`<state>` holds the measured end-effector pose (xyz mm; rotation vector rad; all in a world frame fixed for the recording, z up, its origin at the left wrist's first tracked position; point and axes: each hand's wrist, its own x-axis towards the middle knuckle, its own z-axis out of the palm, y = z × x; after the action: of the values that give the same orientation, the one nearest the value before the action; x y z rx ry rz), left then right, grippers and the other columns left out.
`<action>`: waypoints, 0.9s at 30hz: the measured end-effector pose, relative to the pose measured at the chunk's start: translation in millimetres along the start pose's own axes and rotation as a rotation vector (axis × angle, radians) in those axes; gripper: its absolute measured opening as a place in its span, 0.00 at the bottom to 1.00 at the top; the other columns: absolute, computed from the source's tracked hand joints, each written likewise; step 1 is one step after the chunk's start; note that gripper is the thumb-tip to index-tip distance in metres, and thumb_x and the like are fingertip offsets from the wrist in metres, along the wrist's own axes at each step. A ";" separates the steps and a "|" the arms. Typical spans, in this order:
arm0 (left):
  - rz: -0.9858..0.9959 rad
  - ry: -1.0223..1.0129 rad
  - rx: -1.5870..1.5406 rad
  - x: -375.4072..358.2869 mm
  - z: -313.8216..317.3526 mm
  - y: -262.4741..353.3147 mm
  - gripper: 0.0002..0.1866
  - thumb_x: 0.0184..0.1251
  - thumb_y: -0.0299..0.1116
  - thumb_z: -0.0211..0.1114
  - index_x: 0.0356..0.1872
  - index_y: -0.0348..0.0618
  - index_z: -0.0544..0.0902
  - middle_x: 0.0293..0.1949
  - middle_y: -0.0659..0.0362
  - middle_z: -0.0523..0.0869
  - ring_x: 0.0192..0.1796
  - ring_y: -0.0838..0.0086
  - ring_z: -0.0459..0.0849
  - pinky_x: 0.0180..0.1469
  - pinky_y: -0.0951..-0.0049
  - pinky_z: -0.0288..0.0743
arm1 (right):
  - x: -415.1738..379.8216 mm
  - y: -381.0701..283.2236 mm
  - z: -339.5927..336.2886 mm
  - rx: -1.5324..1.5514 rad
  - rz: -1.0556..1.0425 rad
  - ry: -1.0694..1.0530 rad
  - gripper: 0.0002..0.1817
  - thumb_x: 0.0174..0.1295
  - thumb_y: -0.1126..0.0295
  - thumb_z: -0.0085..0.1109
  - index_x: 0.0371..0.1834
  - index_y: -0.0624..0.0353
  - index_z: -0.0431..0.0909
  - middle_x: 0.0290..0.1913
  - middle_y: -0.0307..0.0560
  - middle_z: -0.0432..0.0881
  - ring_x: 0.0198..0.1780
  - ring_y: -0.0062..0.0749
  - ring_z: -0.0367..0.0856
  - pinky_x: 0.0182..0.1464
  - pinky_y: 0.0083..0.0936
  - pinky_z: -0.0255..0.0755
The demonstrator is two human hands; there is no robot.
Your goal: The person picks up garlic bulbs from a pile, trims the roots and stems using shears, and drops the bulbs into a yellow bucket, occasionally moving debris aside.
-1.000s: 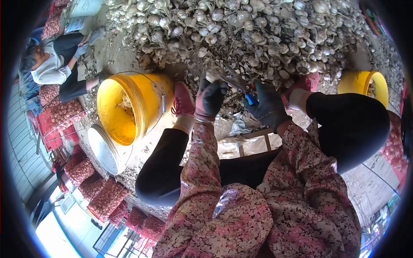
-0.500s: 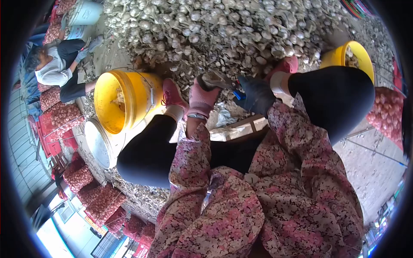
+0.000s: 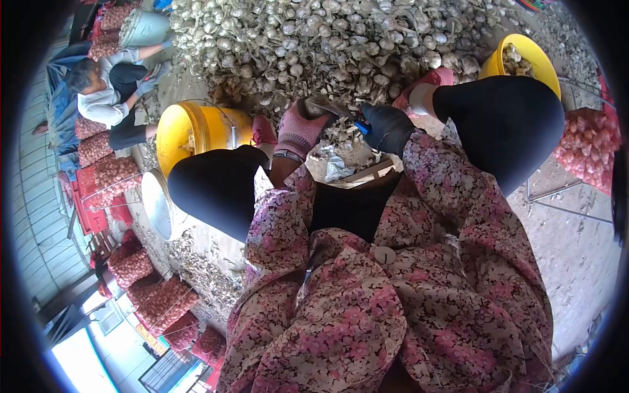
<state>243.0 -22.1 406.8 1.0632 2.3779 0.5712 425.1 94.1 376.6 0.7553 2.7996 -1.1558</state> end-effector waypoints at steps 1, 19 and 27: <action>-0.003 -0.006 -0.216 -1.7 4.7 -3.8 0.25 0.46 0.39 0.75 0.45 0.38 0.79 0.38 0.51 0.87 0.44 0.65 0.86 0.47 0.69 0.78 | 2.3 2.1 1.2 -0.028 0.057 -0.028 0.18 0.52 0.63 0.62 0.43 0.59 0.74 0.33 0.57 0.81 0.38 0.52 0.82 0.40 0.43 0.74; -0.086 -0.236 -2.237 13.4 18.9 -52.2 0.14 0.70 0.36 0.58 0.53 0.46 0.75 0.51 0.63 0.78 0.53 0.72 0.78 0.56 0.71 0.73 | 20.8 -24.4 62.0 0.643 0.278 -0.042 0.28 0.56 0.50 0.66 0.51 0.61 0.73 0.38 0.50 0.83 0.38 0.35 0.80 0.44 0.32 0.73; -0.243 -0.170 -2.375 5.3 23.8 -70.1 0.11 0.72 0.34 0.53 0.49 0.44 0.77 0.46 0.60 0.81 0.54 0.72 0.77 0.60 0.70 0.71 | 45.1 -27.4 82.6 0.707 0.339 -0.080 0.21 0.58 0.54 0.66 0.41 0.62 0.79 0.29 0.46 0.82 0.29 0.28 0.78 0.37 0.29 0.73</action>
<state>213.3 -56.7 348.3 -0.3451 0.3485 1.9862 360.0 41.4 325.9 1.1163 2.0456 -2.0404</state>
